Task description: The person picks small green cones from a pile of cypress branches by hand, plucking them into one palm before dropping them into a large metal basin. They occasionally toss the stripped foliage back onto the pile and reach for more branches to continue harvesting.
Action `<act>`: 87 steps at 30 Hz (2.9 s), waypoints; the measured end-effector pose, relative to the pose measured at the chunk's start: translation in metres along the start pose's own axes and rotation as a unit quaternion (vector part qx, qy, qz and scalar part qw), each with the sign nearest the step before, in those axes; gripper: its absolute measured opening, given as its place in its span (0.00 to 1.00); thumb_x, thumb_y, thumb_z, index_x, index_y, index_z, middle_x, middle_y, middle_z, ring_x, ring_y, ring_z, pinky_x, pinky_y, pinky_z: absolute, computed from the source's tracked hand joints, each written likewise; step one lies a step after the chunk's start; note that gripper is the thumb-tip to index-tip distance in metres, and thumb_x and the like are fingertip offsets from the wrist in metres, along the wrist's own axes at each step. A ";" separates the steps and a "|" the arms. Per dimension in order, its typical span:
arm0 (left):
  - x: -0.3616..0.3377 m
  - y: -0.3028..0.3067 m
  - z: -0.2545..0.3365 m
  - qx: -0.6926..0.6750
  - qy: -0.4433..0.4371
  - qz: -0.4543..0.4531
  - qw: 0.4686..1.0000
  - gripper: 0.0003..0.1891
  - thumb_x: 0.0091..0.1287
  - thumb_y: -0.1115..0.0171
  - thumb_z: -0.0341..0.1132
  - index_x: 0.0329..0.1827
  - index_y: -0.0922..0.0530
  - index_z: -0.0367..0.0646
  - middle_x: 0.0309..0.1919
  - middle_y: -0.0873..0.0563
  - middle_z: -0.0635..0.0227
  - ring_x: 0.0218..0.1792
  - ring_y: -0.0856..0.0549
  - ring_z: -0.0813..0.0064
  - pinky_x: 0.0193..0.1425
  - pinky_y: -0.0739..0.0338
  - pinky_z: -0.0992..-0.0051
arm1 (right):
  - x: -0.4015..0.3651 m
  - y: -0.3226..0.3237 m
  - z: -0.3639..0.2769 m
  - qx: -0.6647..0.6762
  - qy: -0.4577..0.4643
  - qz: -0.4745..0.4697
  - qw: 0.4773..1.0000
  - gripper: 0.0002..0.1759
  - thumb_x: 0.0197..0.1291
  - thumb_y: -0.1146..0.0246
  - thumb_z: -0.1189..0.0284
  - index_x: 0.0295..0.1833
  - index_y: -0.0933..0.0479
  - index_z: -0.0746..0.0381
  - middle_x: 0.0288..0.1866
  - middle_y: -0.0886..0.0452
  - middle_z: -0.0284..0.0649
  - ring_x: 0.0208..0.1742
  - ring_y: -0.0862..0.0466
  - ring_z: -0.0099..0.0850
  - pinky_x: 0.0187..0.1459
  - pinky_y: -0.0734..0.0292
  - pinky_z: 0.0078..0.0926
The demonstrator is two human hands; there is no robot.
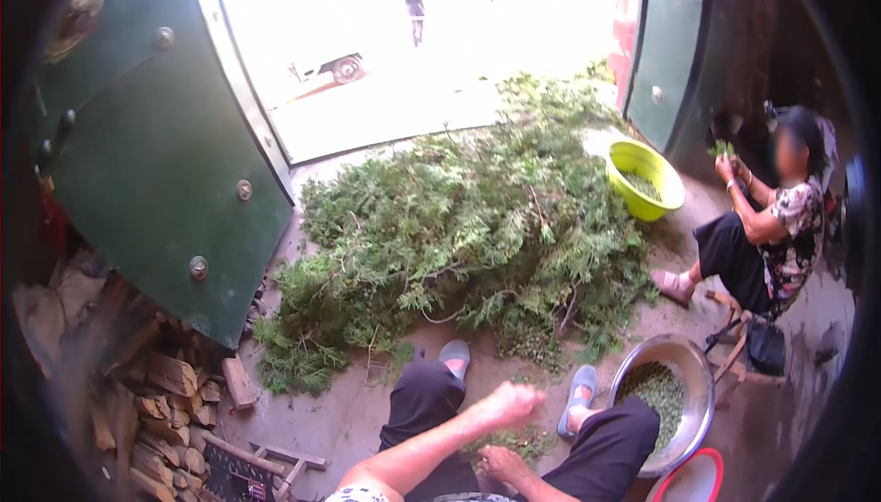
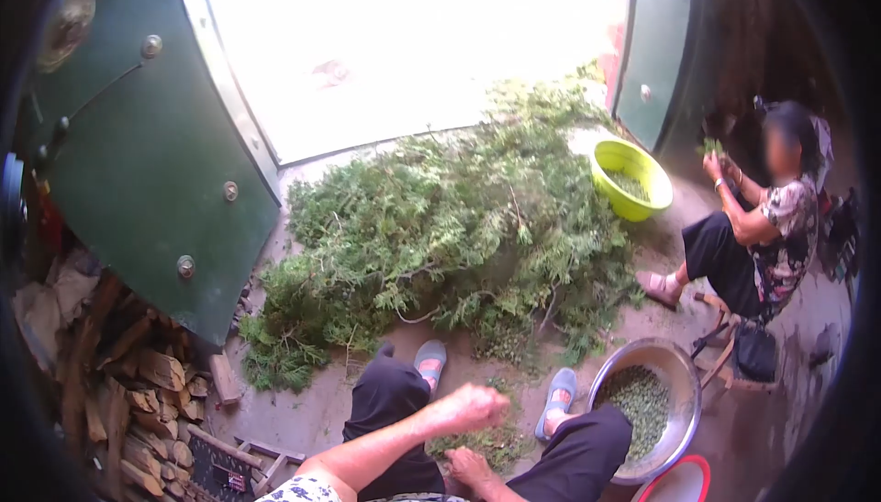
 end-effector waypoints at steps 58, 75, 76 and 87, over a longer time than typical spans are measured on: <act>0.170 -0.155 -0.214 -0.838 0.314 0.372 0.247 0.11 0.57 0.38 0.31 0.42 0.20 0.37 0.38 0.15 0.63 0.40 0.18 0.70 0.49 0.22 0.71 | 0.217 0.142 0.149 0.155 -0.104 0.393 0.900 0.26 0.47 0.42 0.81 0.56 0.28 0.61 0.48 0.29 0.53 0.46 0.25 0.52 0.47 0.28 0.44; 0.146 0.034 -0.101 -0.883 0.092 0.372 0.272 0.12 0.64 0.44 0.42 0.39 0.21 0.42 0.38 0.17 0.56 0.40 0.19 0.55 0.51 0.23 0.53 | 0.104 0.279 -0.049 -0.068 0.052 0.554 0.828 0.20 0.53 0.44 0.73 0.52 0.25 0.65 0.56 0.26 0.48 0.63 0.32 0.49 0.68 0.44 0.46; 0.146 0.039 -0.099 -0.911 0.034 0.329 0.245 0.12 0.66 0.47 0.42 0.43 0.23 0.43 0.42 0.19 0.57 0.46 0.21 0.57 0.60 0.31 0.52 | 0.108 0.284 -0.049 -0.048 0.070 0.557 0.826 0.18 0.52 0.43 0.72 0.51 0.23 0.63 0.56 0.25 0.47 0.64 0.32 0.49 0.68 0.46 0.47; 0.139 0.116 -0.033 -0.948 0.066 0.310 0.037 0.15 0.68 0.47 0.41 0.50 0.24 0.41 0.53 0.23 0.59 0.59 0.30 0.63 0.68 0.42 0.58 | 0.104 0.304 -0.051 0.002 0.143 0.614 0.776 0.15 0.57 0.40 0.65 0.49 0.19 0.55 0.63 0.28 0.46 0.71 0.38 0.46 0.72 0.59 0.51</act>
Point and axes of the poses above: each hand's wrist, its own x-axis towards the middle knuckle, its own y-axis out of the back of the hand, z = x × y, the point moved 1 cm from there along x, towards the middle knuckle
